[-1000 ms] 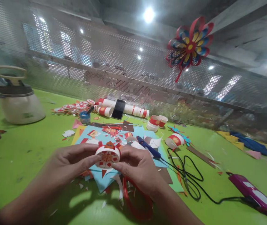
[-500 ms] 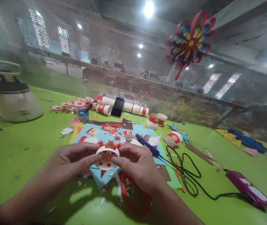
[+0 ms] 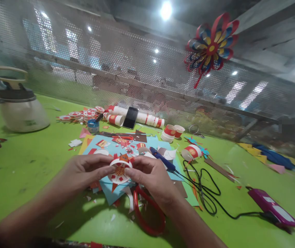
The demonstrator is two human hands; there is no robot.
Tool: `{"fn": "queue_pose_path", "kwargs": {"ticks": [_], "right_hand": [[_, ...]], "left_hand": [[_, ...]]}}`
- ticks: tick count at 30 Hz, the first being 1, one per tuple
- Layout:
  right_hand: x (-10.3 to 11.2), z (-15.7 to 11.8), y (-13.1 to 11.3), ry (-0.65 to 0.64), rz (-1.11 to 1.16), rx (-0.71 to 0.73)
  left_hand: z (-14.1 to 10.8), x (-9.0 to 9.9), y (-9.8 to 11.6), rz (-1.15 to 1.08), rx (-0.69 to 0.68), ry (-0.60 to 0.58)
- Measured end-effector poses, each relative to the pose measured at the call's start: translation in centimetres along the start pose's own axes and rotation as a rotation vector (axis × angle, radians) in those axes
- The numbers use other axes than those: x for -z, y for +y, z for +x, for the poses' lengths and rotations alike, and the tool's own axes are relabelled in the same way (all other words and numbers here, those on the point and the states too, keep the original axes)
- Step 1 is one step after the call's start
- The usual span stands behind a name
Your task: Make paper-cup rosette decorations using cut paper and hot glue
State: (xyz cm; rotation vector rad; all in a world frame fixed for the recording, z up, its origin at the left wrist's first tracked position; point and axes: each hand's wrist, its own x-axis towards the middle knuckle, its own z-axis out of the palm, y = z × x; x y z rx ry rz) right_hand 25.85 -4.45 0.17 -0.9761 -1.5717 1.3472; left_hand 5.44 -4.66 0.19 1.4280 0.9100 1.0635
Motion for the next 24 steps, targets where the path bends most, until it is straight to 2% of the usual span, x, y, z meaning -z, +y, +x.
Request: {"fn": "queue_pose_path", "kwargs": {"ticks": [6,18,24], "right_hand": [[0.0,0.0,-0.1,0.048,-0.065,0.003],[0.2,0.4,0.0,0.129,0.076,-0.034],[0.5,0.7,0.9,0.08,0.125,-0.003]], "left_hand": [[0.4,-0.2,-0.1,-0.027,0.01,-0.032],[0.8,-0.1,-0.6,-0.044,0.039,0.003],[0.6,-0.2,-0.3,-0.065,0.046,0.026]]}}
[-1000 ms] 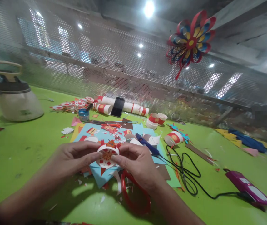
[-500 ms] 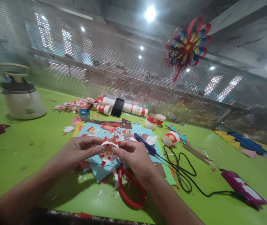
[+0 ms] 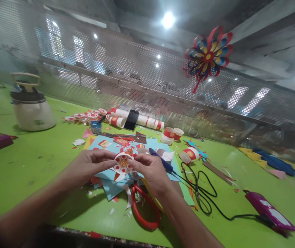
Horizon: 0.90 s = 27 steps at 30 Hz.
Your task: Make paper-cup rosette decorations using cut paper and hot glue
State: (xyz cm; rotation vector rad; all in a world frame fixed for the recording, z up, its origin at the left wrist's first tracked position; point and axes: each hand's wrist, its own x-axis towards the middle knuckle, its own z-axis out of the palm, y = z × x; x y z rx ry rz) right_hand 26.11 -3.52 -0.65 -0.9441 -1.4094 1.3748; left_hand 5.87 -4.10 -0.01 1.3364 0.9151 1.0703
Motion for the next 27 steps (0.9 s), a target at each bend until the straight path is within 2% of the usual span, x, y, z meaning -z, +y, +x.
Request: {"fn": "queue_pose_path", "kwargs": {"ticks": [7,11,17,21,27], "right_hand": [[-0.2,-0.1,0.3,0.014,0.054,-0.026],[0.0,-0.1,0.0,-0.042,0.056,-0.041],[0.4,-0.1,-1.2,-0.109,-0.107,0.03],[0.5,-0.4,-1.7,-0.121,-0.255,-0.014],[0.8,-0.7,-1.6,-0.158,-0.318,-0.031]], "left_hand": [[-0.1,0.2,0.1,0.018,-0.036,-0.009],[0.0,0.3,0.0,0.035,-0.041,-0.026],[0.3,0.5,-0.1,0.098,0.005,-0.185],[0.4,0.4,0.7,0.235,-0.039,-0.302],[0.6,0.0,2.4,0.595,-0.176,-0.354]]}}
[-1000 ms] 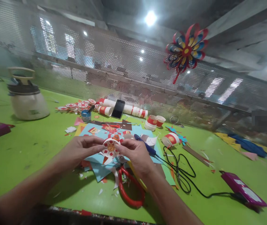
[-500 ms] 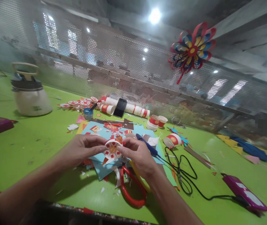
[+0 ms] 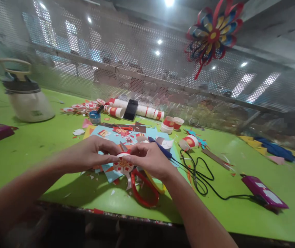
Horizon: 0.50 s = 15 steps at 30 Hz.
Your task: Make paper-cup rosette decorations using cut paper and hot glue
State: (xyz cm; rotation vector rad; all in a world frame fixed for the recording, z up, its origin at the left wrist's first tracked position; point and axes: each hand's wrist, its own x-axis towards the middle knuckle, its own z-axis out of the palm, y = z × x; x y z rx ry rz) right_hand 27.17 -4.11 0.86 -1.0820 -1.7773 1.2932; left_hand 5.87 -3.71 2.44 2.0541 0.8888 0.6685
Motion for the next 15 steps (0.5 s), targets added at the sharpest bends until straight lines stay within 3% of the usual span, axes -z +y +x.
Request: {"fn": "queue_pose_path", "kwargs": {"ticks": [4,8,11,15], "right_hand": [[0.2,0.0,-0.1,-0.027,0.09,0.004],[0.4,0.0,-0.2,-0.059,0.136,0.021],[0.5,-0.1,-0.3,-0.043,0.168,0.04],[0.4,-0.1,-0.3,0.033,0.222,0.099]], "left_hand": [[0.2,0.4,0.9,0.147,-0.021,-0.011],[0.3,0.5,1.5,0.148,0.004,0.005],[0.2,0.4,1.1,0.038,0.012,0.067],[-0.5,0.3,-0.5,-0.306,0.024,0.196]]}}
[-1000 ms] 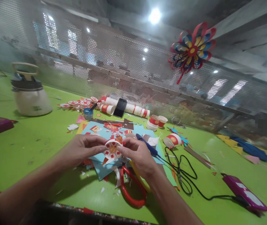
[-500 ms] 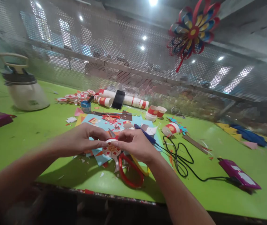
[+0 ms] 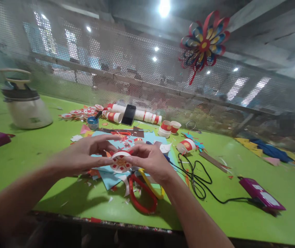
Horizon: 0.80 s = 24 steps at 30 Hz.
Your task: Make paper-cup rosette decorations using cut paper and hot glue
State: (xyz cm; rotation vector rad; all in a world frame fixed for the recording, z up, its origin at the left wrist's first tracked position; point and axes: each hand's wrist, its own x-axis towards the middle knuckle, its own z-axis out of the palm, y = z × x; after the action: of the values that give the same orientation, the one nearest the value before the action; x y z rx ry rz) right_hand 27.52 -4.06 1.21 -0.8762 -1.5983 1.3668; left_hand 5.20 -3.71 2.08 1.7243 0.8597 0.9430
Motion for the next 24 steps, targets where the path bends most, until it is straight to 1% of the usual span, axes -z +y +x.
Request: {"fn": "queue_pose_path", "kwargs": {"ticks": [2,4,5,7,10,12,16,21,24], "right_hand": [[-0.2,0.1,0.1,0.065,0.047,0.044],[-0.6,0.2,0.2,0.133,0.132,0.078],[-0.9,0.2,0.3,0.161,0.186,0.087],[-1.5,0.1,0.2,0.209,0.286,0.092],[-2.6,-0.1,0.1,0.241,0.374,0.093],[-3.3,-0.2,0.0,0.256,0.409,0.098],[-4.0,-0.4,-0.1,0.287,0.474,0.092],[-4.6,-0.9,0.1,0.306,0.534,0.074],[-4.8,-1.0,0.3,0.306,0.538,0.063]], "left_hand": [[-0.6,-0.1,-0.8,-0.184,0.03,0.08],[-1.3,-0.7,-1.4,-0.349,0.052,0.162],[-1.7,-1.2,-1.6,-0.421,0.061,0.216],[-2.2,-2.7,-1.9,-0.542,0.083,0.281],[-2.4,-5.1,-1.6,-0.71,0.067,0.323],[-2.2,-6.2,-1.0,-0.809,0.038,0.359],[-1.4,-7.3,0.0,-0.932,-0.024,0.466],[-0.8,-8.1,0.3,-0.998,-0.052,0.542],[-0.7,-8.3,0.2,-1.002,-0.078,0.574]]}}
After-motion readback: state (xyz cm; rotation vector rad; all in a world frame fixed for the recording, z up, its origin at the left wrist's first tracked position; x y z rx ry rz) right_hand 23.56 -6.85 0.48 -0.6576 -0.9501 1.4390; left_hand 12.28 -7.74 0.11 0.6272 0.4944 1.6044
